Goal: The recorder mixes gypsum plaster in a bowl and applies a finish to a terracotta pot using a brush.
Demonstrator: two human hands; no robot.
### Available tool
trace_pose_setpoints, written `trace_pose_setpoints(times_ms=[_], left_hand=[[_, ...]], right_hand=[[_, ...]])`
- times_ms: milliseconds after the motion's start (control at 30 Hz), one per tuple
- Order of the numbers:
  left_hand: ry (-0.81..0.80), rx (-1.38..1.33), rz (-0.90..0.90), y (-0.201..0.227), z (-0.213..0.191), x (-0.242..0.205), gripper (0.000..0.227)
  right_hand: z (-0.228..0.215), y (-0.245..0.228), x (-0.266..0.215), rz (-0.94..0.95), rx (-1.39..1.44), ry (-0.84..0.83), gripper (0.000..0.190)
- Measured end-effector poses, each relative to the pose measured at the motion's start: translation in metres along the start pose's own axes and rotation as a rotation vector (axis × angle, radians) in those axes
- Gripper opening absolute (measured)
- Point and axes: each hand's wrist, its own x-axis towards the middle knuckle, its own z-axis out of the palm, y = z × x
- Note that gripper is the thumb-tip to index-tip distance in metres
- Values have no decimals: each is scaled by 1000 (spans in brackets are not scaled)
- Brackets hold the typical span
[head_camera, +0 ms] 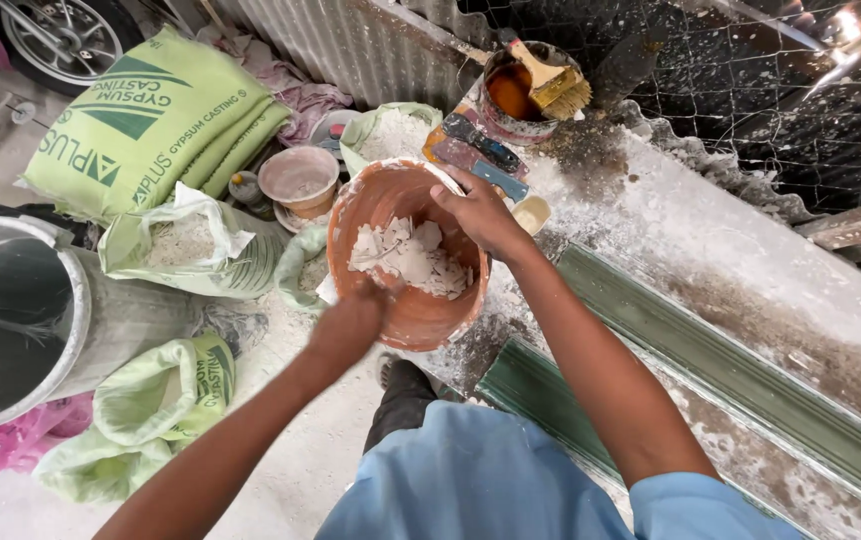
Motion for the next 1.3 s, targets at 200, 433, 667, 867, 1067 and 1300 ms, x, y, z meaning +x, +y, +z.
trace_pose_setpoints(times_ms=[200, 433, 667, 867, 1067, 1300], left_hand=[[-415, 169, -20, -33, 56, -19, 62], [-118, -158, -32, -9, -28, 8, 18], [-605, -333, -21, -84, 12, 4, 37], [-323, 570, 35, -65, -136, 69, 30], [-35, 563, 107, -69, -110, 70, 26], [-65, -264, -188, 13, -120, 78, 32]], right_hand=[[-1, 22, 5, -39, 100, -44, 68], [9, 17, -10, -191, 65, -54, 59], [-12, 27, -1, -37, 88, -42, 65], [-2, 24, 0, -143, -46, -66, 67], [-22, 54, 3, -187, 144, -106, 71], [-49, 26, -18, 64, 181, -24, 93]])
